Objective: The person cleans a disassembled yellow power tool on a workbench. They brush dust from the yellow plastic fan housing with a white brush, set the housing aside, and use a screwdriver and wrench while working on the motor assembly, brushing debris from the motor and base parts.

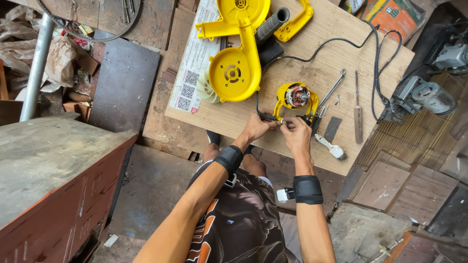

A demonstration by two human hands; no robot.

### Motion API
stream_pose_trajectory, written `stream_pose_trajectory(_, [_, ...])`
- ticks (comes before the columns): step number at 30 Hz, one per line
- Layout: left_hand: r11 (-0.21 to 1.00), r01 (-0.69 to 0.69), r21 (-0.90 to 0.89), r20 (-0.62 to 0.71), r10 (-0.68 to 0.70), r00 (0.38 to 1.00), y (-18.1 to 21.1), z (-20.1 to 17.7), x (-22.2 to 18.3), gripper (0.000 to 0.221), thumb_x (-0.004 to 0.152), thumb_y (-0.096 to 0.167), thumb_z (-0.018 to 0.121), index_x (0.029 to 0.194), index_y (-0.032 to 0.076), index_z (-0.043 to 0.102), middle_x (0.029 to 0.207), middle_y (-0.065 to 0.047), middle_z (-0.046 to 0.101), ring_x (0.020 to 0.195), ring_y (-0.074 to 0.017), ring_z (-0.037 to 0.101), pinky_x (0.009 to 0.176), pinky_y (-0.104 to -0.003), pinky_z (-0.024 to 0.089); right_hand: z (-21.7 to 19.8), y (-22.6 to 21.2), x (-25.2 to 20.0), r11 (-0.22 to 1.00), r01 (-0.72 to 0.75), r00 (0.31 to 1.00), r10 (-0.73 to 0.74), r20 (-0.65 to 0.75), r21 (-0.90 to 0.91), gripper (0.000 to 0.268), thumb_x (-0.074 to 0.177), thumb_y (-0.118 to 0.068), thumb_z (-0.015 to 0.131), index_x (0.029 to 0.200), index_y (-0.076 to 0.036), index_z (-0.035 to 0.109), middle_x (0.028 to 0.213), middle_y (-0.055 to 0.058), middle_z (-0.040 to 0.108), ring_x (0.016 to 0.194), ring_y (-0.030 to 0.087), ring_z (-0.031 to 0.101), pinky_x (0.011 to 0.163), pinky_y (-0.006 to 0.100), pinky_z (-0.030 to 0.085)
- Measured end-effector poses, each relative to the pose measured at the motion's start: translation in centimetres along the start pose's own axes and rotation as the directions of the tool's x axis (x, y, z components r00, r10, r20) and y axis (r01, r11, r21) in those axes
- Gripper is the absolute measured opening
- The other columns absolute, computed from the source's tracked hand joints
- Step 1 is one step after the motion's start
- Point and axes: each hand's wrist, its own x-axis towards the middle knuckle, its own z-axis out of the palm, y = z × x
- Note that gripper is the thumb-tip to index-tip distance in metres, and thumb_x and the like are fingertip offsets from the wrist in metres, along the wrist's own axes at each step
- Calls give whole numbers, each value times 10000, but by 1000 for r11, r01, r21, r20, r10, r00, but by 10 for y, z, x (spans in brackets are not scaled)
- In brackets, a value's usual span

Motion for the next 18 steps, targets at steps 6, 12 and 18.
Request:
stream_pose_trajectory(6, [1000, 10, 14, -6, -10, 1000, -8, -3, 6, 474, 820, 84, 795, 1231, -81, 629, 947, -174, 775, 812, -185, 762, 705, -294, 643, -2, -4, -5, 999, -34, 999, 35, -29, 30, 170, 886, -55, 725, 1033, 21, 761, 907, 140, 737, 764, 178, 736, 647, 306, 585])
stream_pose_trajectory(12, [1000, -19, -15, 8, 19, 1000, -14, -3, 8, 444, 814, 44, 775, 1216, -82, 632, 948, -170, 770, 819, -192, 762, 709, -303, 646, 2, 2, -5, 997, -25, 1000, 26, -12, 74, 168, 892, -59, 731, 1033, 29, 754, 922, 125, 731, 748, 177, 718, 641, 303, 580])
stream_pose_trajectory(18, [1000, -8, -9, -8, 8, 1000, -17, -3, 10, 417, 815, 52, 787, 1184, -84, 651, 938, -182, 776, 807, -195, 760, 708, -300, 639, 2, -1, -4, 998, 55, 998, -54, -11, 34, 161, 909, -54, 734, 1044, 33, 750, 919, 135, 710, 742, 195, 712, 668, 304, 576])
